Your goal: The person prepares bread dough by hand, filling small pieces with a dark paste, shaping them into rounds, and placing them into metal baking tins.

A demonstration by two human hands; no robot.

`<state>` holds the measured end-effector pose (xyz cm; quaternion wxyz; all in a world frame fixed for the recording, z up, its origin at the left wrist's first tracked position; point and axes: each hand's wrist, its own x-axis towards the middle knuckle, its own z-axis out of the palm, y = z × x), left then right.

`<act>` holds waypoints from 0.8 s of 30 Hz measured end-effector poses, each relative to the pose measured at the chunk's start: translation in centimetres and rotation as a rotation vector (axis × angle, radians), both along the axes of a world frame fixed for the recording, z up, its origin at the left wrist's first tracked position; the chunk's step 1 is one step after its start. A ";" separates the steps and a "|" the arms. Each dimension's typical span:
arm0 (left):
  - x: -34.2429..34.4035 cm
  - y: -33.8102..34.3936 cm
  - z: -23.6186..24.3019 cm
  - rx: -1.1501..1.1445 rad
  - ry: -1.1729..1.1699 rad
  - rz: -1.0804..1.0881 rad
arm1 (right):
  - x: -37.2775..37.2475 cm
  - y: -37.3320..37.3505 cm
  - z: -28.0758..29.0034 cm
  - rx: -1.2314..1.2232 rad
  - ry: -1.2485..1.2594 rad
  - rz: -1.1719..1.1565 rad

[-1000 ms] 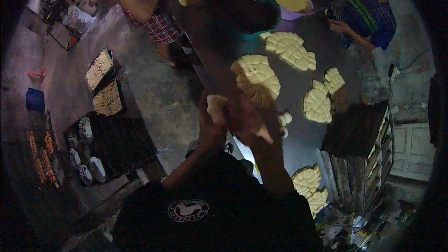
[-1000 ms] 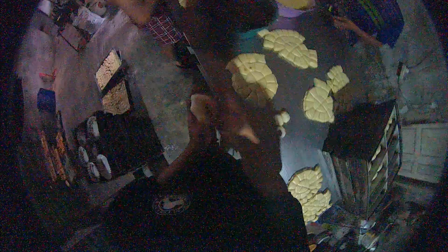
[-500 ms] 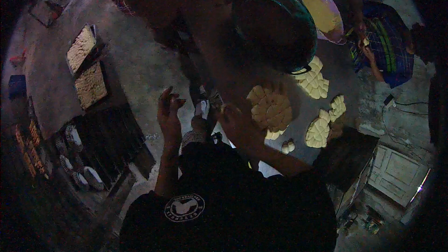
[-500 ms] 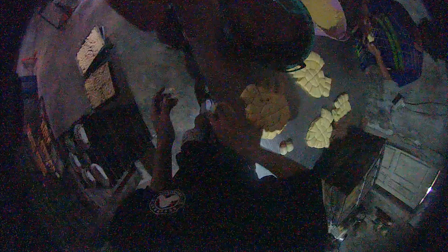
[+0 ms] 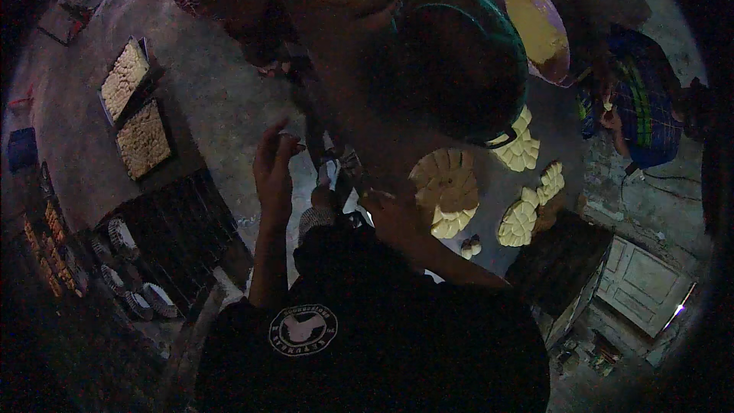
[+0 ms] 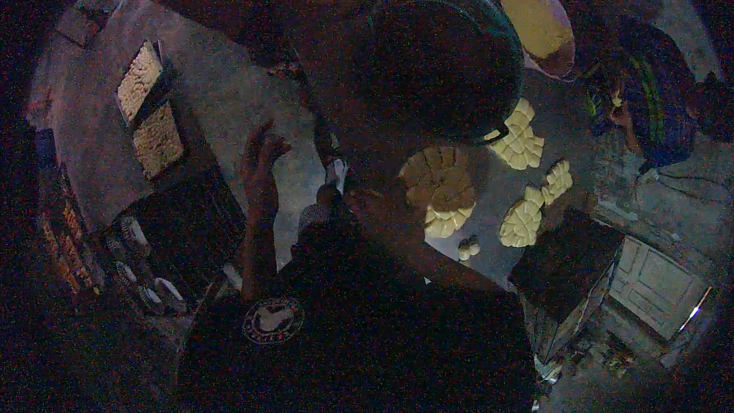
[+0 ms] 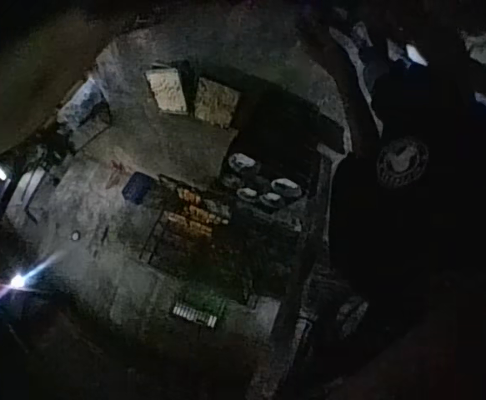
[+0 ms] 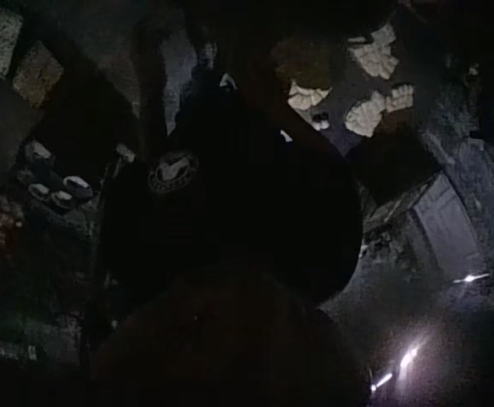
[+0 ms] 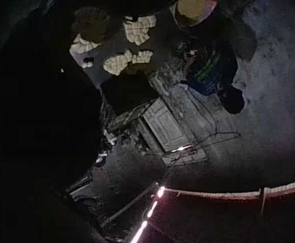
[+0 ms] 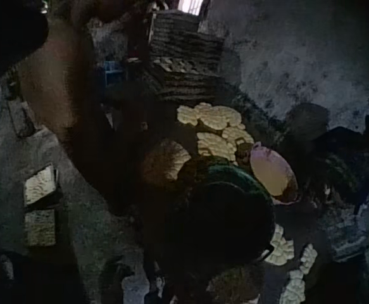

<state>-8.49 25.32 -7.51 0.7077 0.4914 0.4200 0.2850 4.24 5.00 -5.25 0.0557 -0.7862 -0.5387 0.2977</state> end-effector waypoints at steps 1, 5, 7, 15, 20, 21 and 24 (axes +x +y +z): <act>0.1 0.0 -0.2 0.009 0.009 -0.033 | -0.2 -0.3 1.8 -0.044 0.136 -0.043; 1.2 -1.4 0.5 0.008 -0.022 -0.143 | 1.8 -2.3 7.7 0.000 0.517 -0.313; 2.7 -3.0 1.3 0.004 -0.079 -0.198 | 3.0 -3.0 7.8 0.187 0.412 -0.437; 4.4 -8.4 6.9 0.133 -0.196 -0.328 | 0.1 -2.9 1.7 0.324 -0.258 -0.160; 1.2 -11.4 8.2 0.225 -0.161 -0.407 | -3.0 -9.0 4.2 0.533 0.157 -0.321; 0.8 -12.4 7.9 0.216 -0.143 -0.455 | -3.5 -11.5 6.1 0.580 0.270 -0.395; -1.2 -18.6 13.5 0.220 -0.172 -0.734 | -5.1 -19.1 11.1 0.939 0.857 -0.617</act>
